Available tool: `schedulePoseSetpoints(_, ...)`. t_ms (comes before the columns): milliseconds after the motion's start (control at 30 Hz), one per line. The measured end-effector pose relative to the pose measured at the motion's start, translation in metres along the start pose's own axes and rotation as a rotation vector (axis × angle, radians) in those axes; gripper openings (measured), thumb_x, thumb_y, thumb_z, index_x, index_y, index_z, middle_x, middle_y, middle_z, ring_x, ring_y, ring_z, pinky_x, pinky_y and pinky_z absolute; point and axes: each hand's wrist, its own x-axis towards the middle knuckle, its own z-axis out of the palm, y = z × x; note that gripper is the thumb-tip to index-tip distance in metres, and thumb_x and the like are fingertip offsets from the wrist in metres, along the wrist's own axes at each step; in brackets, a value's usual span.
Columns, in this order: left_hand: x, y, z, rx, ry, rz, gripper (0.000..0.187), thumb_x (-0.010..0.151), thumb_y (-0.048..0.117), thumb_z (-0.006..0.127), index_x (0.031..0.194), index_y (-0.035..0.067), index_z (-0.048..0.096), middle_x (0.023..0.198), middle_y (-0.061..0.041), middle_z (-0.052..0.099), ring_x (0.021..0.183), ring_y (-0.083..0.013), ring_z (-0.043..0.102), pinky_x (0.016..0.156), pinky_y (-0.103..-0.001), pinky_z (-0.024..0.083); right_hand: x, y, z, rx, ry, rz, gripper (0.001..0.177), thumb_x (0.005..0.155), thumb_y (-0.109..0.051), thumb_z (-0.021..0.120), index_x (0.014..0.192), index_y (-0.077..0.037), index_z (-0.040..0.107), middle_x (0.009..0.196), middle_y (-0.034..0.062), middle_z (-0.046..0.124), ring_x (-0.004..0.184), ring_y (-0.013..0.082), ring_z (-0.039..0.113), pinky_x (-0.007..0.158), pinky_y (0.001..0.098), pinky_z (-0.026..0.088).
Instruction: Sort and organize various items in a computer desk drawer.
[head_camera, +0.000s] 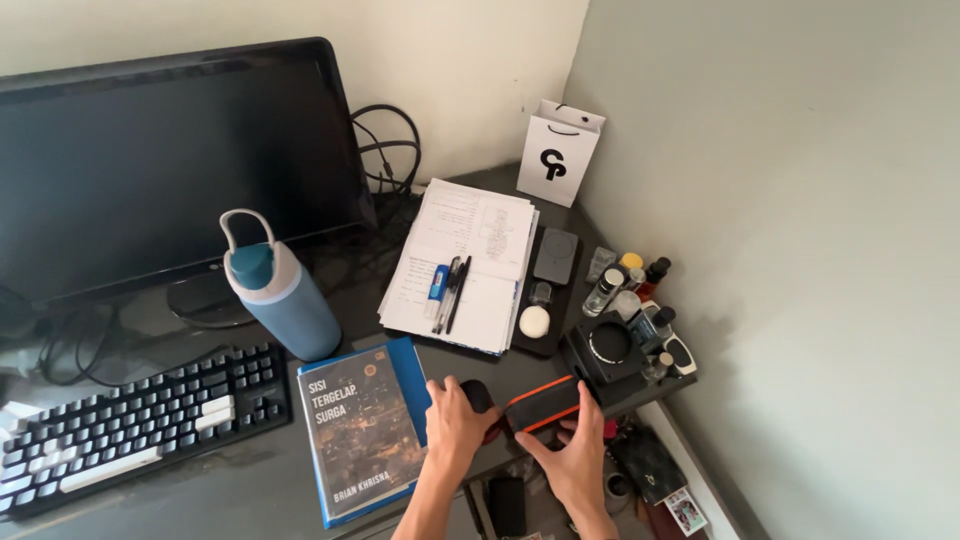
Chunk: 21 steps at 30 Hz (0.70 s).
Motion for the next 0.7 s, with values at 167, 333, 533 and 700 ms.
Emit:
schedulePoseSetpoints(167, -0.007, -0.005, -0.004, 0.026, -0.028, -0.004, 0.074, 0.065, 0.037, 0.096, 0.112, -0.004, 0.055, 0.125, -0.023, 0.051, 0.097, -0.0429, 0.070, 0.079, -0.045, 0.062, 0.003, 0.003, 0.006, 0.005, 0.028, -0.040, 0.122, 0.060, -0.032, 0.095, 0.158, -0.015, 0.025, 0.152, 0.0133, 0.036, 0.109, 0.0278, 0.062, 0.089, 0.0411, 0.060)
schedulePoseSetpoints(333, -0.017, -0.010, -0.003, 0.011, -0.011, 0.056, 0.076, 0.066, 0.036, 0.096, 0.115, -0.004, 0.054, 0.125, -0.024, 0.051, 0.096, -0.0440, 0.068, 0.079, -0.046, 0.060, 0.001, 0.005, 0.005, -0.006, 0.030, -0.065, 0.122, 0.062, -0.035, 0.095, 0.160, -0.015, 0.025, 0.154, 0.0135, 0.035, 0.111, 0.0288, 0.062, 0.088, 0.0410, 0.060)
schedulePoseSetpoints(533, -0.063, 0.011, -0.015, -0.086, 0.411, 0.519, 0.053, 0.075, 0.017, 0.082, 0.120, 0.000, 0.060, 0.106, -0.017, 0.060, 0.088, -0.0414, 0.065, 0.072, -0.044, 0.054, -0.011, 0.032, -0.001, 0.174, 0.093, -0.005, 0.112, 0.067, -0.033, 0.091, 0.156, -0.009, 0.028, 0.152, 0.0139, 0.042, 0.114, 0.0281, 0.064, 0.090, 0.0405, 0.058)
schedulePoseSetpoints(700, -0.099, -0.006, 0.055, -0.948, -0.157, 0.211, 0.024, 0.100, 0.014, 0.063, 0.119, 0.000, 0.067, 0.090, -0.011, 0.072, 0.079, -0.0164, 0.066, 0.073, -0.029, 0.056, -0.033, 0.084, -0.040, 0.781, 0.215, 0.253, 0.061, 0.095, -0.032, 0.065, 0.145, 0.000, 0.050, 0.141, 0.0174, 0.062, 0.110, 0.0272, 0.067, 0.094, 0.0398, 0.056)
